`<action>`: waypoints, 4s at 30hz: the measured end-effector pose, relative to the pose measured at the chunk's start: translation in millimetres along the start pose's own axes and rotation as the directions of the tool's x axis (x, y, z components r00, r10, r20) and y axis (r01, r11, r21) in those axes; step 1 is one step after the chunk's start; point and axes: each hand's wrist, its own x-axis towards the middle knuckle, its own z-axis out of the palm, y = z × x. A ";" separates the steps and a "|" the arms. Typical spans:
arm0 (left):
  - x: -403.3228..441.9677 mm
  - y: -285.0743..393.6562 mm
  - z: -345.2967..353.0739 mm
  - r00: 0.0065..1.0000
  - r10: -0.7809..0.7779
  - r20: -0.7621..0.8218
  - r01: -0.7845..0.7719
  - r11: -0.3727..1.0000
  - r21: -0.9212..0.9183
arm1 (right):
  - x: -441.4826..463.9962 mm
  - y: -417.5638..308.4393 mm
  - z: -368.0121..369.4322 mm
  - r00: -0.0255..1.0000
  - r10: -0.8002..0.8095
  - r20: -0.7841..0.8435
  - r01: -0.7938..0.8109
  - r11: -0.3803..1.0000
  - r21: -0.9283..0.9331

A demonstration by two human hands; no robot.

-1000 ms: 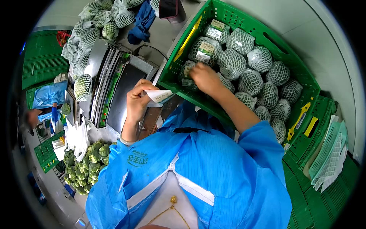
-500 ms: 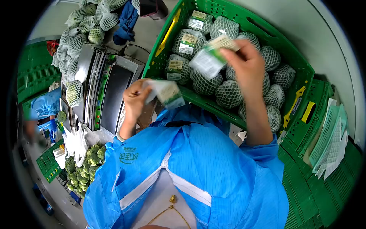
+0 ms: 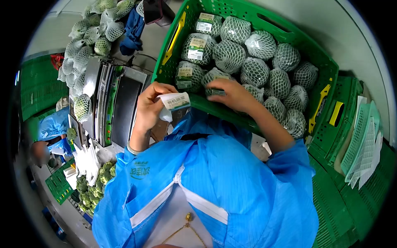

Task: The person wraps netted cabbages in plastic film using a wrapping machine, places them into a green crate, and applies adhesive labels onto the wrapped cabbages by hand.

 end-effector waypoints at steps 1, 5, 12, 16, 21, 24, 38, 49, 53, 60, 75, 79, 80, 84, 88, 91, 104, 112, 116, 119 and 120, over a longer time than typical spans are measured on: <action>0.7 5.5 6.0 0.999 0.008 0.031 -0.009 1.000 0.029 | 6.0 -38.8 -12.3 0.998 0.046 -0.036 -0.035 0.965 0.261; 3.4 9.8 25.9 0.996 -0.091 0.003 0.091 0.994 0.055 | 7.5 -95.8 -0.6 0.958 -0.151 -0.243 0.174 0.982 0.075; 2.0 -30.9 9.9 0.967 0.204 -0.155 -0.170 0.963 0.210 | 8.3 -63.0 -85.6 0.768 0.210 -0.605 0.072 0.911 0.407; 12.4 -11.6 18.3 0.992 -0.029 -0.121 0.011 0.989 -0.145 | 52.3 47.9 -76.6 0.883 0.296 -0.363 -0.364 0.922 -0.131; 24.7 3.3 7.2 0.979 0.203 0.015 -0.192 0.894 0.406 | 43.2 74.3 -67.9 0.881 0.012 -0.473 -0.305 0.778 -0.549; 37.6 3.8 11.1 0.956 0.288 -0.052 -0.230 0.849 0.476 | 32.5 52.1 -52.5 0.946 -0.024 -0.322 -0.102 0.924 -0.369; 54.4 -21.7 13.9 0.954 0.183 -0.239 -0.158 0.980 0.121 | 49.9 -37.2 -134.4 0.642 0.163 -0.749 0.039 0.969 0.244; 75.8 5.8 4.1 0.957 0.288 0.022 -0.263 0.837 0.480 | 91.4 90.7 -107.0 0.974 -0.060 -0.220 -0.100 0.755 -0.648; 82.3 8.8 21.4 0.994 0.105 0.005 -0.105 0.991 0.077 | 58.5 -18.2 -44.7 0.988 0.101 -0.117 -0.011 0.798 0.602; 75.9 -14.9 28.9 0.992 -0.076 -0.097 0.114 0.867 0.486 | 2.3 -76.3 -59.1 0.901 -0.006 -0.435 0.015 1.000 0.018; 72.0 7.0 42.1 0.965 0.240 0.106 -0.262 0.903 0.342 | -5.7 130.6 -132.5 0.930 -0.039 -0.365 -0.246 0.672 -0.698; 71.8 15.5 65.3 0.996 0.089 0.031 -0.091 0.993 0.073 | -8.4 -5.7 -89.9 0.919 0.193 -0.344 -0.081 0.946 0.315; 72.2 18.1 73.3 0.998 0.051 0.038 -0.053 0.997 0.051 | -13.4 -28.6 -78.5 0.968 0.100 -0.231 0.015 0.893 0.450; 69.9 6.2 83.7 0.998 0.008 0.058 -0.014 0.995 0.101 | -36.3 -75.3 -53.2 0.926 0.145 -0.347 -0.042 0.956 0.290; 61.6 -32.5 63.1 0.998 0.052 0.025 -0.057 0.955 0.292 | -57.4 -62.5 -70.1 0.867 0.220 -0.448 0.087 0.817 0.570; 54.5 -17.8 91.6 0.998 0.036 0.057 -0.046 0.980 0.193 | -53.2 -43.4 -77.0 0.903 0.117 -0.413 0.036 0.938 0.344; 42.6 -26.2 93.7 0.981 0.042 0.190 -0.089 0.966 0.243 | -62.9 -43.0 -39.5 0.935 0.255 -0.246 -0.062 0.803 0.593; 48.6 -21.8 107.4 0.978 0.130 0.164 -0.138 0.990 0.035 | -64.4 -60.6 -27.9 0.907 0.310 -0.283 -0.123 0.841 0.526; 46.5 -27.3 105.4 0.994 0.052 0.096 -0.070 0.979 0.192 | -70.2 -59.3 -25.3 0.885 0.217 -0.412 -0.046 0.922 0.385; 43.4 -24.6 97.6 0.987 -0.149 0.066 0.096 0.861 0.499 | -75.8 -48.7 -53.3 0.786 0.252 -0.564 -0.072 0.944 0.322; 45.7 -29.8 90.7 0.996 0.003 0.087 -0.044 0.880 0.474 | -75.0 -39.7 -71.0 0.729 0.303 -0.614 -0.086 0.930 0.357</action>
